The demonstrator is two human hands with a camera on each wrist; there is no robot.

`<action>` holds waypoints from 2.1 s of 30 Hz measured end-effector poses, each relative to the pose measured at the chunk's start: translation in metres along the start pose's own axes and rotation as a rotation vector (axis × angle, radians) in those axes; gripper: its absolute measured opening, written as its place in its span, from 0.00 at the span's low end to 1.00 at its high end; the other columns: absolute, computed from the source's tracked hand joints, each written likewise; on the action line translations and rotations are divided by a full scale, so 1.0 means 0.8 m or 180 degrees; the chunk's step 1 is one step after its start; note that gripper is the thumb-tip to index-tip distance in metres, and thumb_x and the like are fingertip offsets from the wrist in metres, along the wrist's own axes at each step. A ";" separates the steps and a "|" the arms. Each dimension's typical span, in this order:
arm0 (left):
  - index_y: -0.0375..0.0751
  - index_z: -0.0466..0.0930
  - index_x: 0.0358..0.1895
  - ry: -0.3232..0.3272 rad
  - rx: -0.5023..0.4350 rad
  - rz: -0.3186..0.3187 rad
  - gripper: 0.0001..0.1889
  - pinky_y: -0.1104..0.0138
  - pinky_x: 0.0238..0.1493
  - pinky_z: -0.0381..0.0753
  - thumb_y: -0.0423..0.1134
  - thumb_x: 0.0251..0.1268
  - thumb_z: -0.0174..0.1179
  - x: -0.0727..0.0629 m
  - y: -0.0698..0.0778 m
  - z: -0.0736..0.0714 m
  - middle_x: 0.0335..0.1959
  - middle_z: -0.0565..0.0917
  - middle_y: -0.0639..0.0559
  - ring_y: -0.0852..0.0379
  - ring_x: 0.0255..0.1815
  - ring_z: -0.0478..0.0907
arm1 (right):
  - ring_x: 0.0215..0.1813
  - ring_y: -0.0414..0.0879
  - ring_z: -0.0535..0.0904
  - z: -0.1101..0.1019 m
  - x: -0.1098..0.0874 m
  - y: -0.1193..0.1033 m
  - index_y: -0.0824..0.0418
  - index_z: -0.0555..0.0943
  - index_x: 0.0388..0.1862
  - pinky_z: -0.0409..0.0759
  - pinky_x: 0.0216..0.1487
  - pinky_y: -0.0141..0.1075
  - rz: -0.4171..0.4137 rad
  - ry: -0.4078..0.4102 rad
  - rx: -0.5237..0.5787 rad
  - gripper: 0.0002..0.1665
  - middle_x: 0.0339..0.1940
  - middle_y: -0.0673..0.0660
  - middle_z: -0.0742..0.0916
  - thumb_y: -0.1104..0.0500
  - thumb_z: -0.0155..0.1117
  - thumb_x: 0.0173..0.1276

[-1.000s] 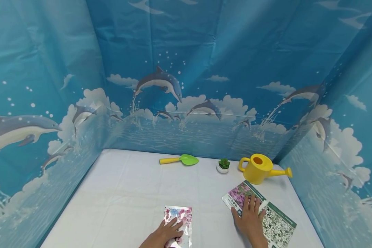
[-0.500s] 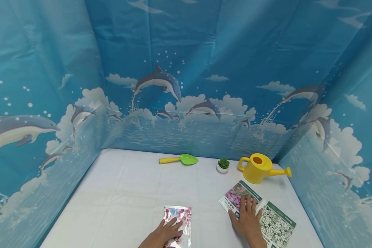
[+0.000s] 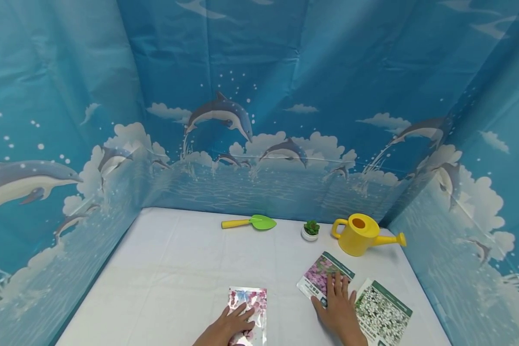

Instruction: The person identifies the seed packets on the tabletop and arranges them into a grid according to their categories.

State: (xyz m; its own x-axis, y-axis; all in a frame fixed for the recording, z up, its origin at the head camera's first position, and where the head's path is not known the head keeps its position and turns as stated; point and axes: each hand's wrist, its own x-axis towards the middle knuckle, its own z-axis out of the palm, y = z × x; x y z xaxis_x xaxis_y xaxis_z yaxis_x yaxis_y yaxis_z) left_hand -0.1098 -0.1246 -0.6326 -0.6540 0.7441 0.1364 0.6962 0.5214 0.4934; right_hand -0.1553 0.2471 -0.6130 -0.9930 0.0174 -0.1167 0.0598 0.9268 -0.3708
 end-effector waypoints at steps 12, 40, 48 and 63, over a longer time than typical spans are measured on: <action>0.47 0.81 0.74 -0.0051 0.0018 0.0012 0.37 0.37 0.70 0.76 0.71 0.81 0.47 -0.001 0.001 -0.002 0.80 0.74 0.44 0.43 0.83 0.66 | 0.86 0.79 0.42 0.000 -0.002 -0.015 0.78 0.58 0.84 0.44 0.77 0.80 -0.0308 -0.0189 0.0035 0.58 0.87 0.79 0.52 0.40 0.70 0.76; 0.45 0.81 0.74 -0.0039 -0.0095 -0.0054 0.34 0.35 0.70 0.75 0.66 0.79 0.56 -0.001 -0.001 -0.001 0.80 0.74 0.45 0.43 0.83 0.66 | 0.89 0.69 0.42 0.006 -0.011 -0.035 0.67 0.61 0.87 0.48 0.83 0.70 -0.0646 -0.0562 0.0414 0.57 0.90 0.68 0.55 0.42 0.77 0.70; 0.43 0.80 0.75 -0.0062 -0.0207 -0.0068 0.34 0.36 0.72 0.73 0.65 0.79 0.57 -0.002 0.003 -0.003 0.81 0.73 0.44 0.44 0.84 0.64 | 0.89 0.70 0.42 0.009 -0.017 -0.033 0.62 0.60 0.88 0.47 0.83 0.71 -0.0770 -0.0708 0.0429 0.57 0.90 0.67 0.54 0.43 0.78 0.70; 0.45 0.81 0.73 -0.0069 -0.0070 -0.0053 0.34 0.34 0.70 0.74 0.66 0.82 0.52 0.000 0.005 -0.005 0.80 0.74 0.44 0.42 0.83 0.66 | 0.89 0.70 0.44 0.008 -0.022 -0.040 0.59 0.64 0.87 0.48 0.82 0.71 -0.0672 -0.1059 0.0378 0.57 0.91 0.63 0.54 0.40 0.79 0.67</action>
State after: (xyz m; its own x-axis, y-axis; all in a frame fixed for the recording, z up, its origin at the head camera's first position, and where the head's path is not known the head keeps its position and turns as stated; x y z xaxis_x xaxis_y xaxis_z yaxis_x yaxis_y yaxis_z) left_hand -0.1085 -0.1239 -0.6273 -0.6586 0.7445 0.1094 0.6785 0.5247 0.5141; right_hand -0.1388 0.2144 -0.6051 -0.8988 -0.3088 -0.3110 -0.1111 0.8469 -0.5200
